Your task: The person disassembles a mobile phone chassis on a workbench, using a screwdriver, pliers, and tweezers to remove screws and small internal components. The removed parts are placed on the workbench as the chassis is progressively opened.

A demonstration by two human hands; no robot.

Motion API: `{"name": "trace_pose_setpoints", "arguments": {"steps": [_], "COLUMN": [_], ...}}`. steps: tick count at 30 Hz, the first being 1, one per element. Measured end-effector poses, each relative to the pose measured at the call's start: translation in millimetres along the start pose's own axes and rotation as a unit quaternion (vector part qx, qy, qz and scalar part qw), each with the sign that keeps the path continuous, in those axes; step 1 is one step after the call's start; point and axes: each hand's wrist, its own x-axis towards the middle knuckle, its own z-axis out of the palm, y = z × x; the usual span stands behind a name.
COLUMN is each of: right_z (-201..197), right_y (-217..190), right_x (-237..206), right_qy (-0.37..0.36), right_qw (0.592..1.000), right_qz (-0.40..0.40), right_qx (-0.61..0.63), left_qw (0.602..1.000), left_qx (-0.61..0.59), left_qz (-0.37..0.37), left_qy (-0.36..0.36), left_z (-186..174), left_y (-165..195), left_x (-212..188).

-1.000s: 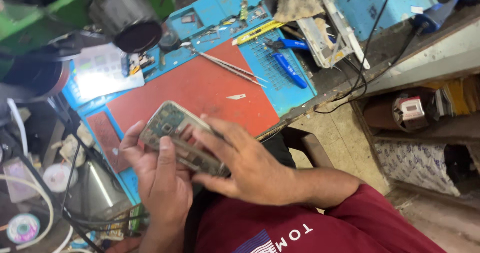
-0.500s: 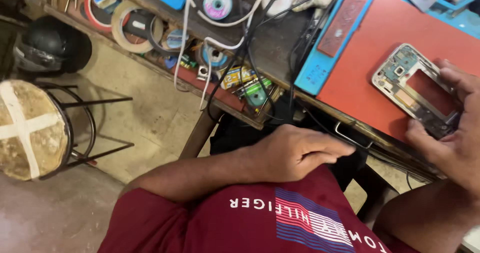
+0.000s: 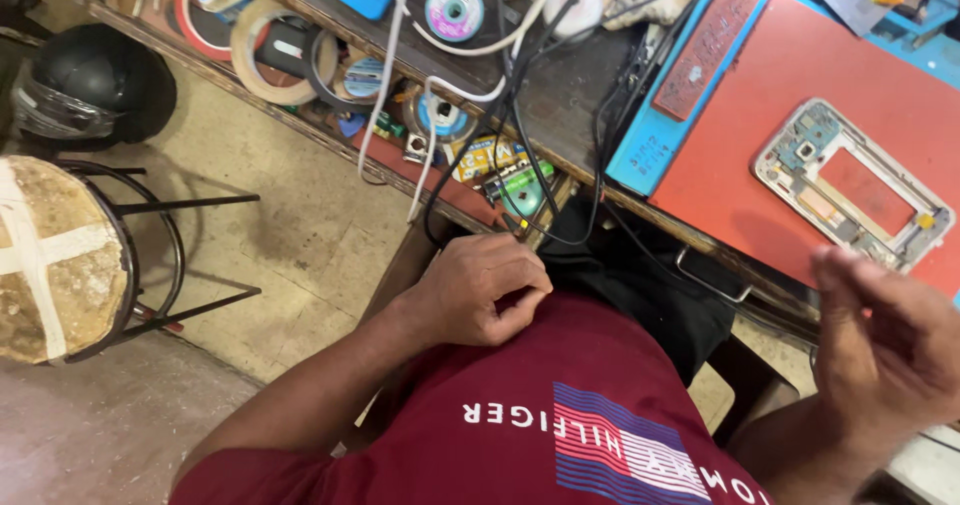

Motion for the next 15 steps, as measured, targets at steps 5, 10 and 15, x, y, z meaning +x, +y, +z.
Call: {"name": "trace_pose_setpoints", "arguments": {"steps": [5, 10, 15], "right_z": [-3, -7, -4], "right_y": [1, 2, -15], "right_x": [-8, -11, -18], "right_qy": [0.051, 0.070, 0.055], "right_qw": [0.995, 0.994, 0.998], "right_qz": [0.087, 0.071, 0.023], "right_qx": [0.002, -0.037, -0.035], "left_qw": [0.999, 0.989, 0.930], "left_qx": [0.027, 0.125, 0.234], "left_qz": [-0.017, 0.042, 0.082], "left_qy": [0.001, 0.062, 0.273], "left_z": [-16, -36, -106], "left_y": [2, 8, -38], "left_x": [5, 16, 40]}}
